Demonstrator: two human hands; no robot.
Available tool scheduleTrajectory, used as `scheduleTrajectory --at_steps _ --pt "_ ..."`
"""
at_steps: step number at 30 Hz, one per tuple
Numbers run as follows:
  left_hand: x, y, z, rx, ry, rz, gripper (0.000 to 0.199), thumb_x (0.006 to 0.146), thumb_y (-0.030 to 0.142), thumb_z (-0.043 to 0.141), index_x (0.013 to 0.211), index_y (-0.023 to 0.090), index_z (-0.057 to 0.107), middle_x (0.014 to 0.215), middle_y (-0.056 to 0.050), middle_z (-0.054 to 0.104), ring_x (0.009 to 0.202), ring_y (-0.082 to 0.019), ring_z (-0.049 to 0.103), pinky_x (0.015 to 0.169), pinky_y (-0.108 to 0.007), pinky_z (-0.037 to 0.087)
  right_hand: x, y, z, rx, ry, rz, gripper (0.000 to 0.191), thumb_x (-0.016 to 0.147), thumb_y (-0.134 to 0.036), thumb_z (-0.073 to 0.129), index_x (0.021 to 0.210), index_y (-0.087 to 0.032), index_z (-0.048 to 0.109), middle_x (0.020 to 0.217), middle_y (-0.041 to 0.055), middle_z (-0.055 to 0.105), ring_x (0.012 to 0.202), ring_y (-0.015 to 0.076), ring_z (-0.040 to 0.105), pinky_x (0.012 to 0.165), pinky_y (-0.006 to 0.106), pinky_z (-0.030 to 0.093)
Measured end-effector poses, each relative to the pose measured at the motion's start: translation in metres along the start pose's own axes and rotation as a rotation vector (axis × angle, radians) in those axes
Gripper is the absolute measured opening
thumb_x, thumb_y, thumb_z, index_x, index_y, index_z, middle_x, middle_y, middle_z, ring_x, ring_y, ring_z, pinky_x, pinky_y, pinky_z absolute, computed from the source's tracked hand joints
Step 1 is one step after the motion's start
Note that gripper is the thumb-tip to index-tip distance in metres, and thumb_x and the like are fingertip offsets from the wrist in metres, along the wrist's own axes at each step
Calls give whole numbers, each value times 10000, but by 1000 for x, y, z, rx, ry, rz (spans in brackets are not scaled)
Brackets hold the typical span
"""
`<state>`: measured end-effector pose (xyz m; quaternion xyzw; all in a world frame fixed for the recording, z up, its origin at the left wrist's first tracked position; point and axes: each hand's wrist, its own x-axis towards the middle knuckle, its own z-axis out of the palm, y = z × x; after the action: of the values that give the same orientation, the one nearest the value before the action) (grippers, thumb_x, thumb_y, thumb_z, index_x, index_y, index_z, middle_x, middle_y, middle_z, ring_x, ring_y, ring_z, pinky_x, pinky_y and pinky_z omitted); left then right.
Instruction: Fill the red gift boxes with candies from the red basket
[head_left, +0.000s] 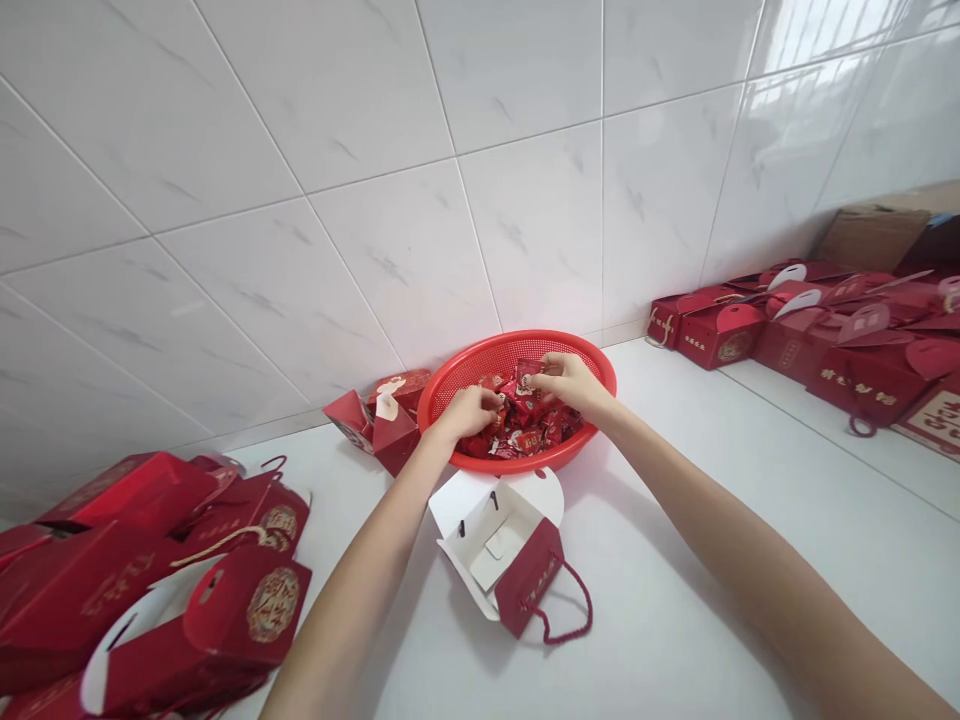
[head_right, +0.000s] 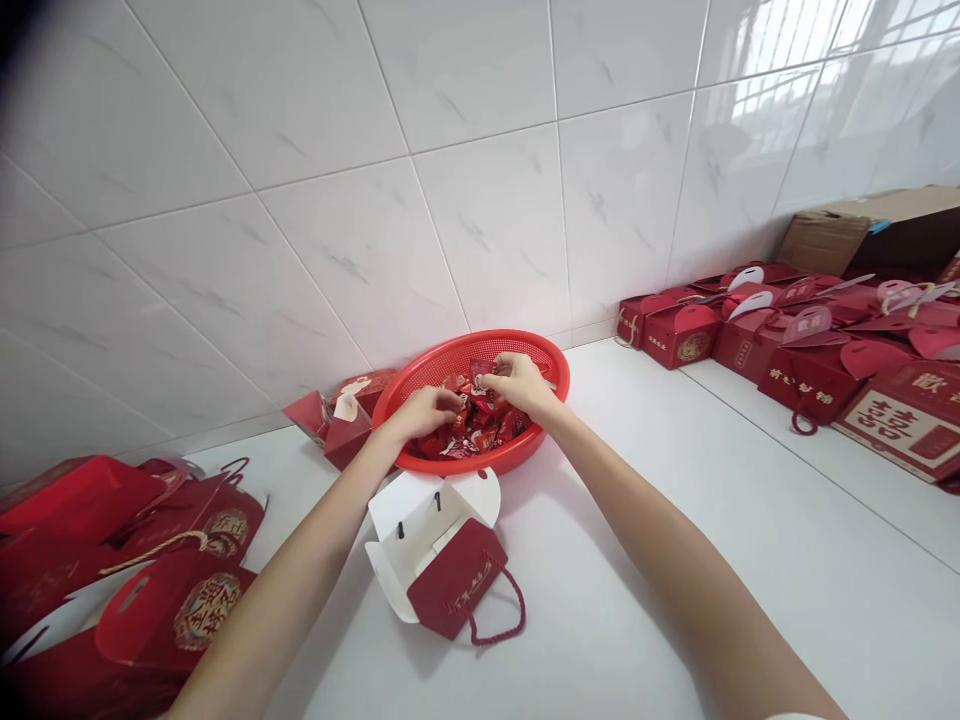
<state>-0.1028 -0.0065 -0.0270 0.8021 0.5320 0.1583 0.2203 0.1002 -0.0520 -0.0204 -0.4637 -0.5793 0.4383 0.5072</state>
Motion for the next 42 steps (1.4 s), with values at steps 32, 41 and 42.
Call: scheduleTrajectory --at_steps 32,41,42 --pt "-7 16 8 -530 113 233 290 828 442 614 950 179 614 795 -34 728 716 -187 679 709 -316 533 -9 -7 1 134 -96 13 216 654 -233 720 718 -206 515 684 -31 647 654 141 632 630 260 527" --pt "-16 26 4 81 -413 120 561 588 379 785 1130 240 740 1192 -60 734 1014 -276 678 779 -267 485 -2 -9 -4 277 263 140 147 720 -231 583 844 -226 503 725 -15 632 573 146 610 530 277 528" --pt "-16 27 4 101 -430 109 627 588 378 779 1199 253 714 1264 -64 705 1070 -290 664 802 -273 485 -1 -9 -4 280 267 144 162 716 -226 584 862 -224 513 723 -10 636 574 147 605 524 276 530"
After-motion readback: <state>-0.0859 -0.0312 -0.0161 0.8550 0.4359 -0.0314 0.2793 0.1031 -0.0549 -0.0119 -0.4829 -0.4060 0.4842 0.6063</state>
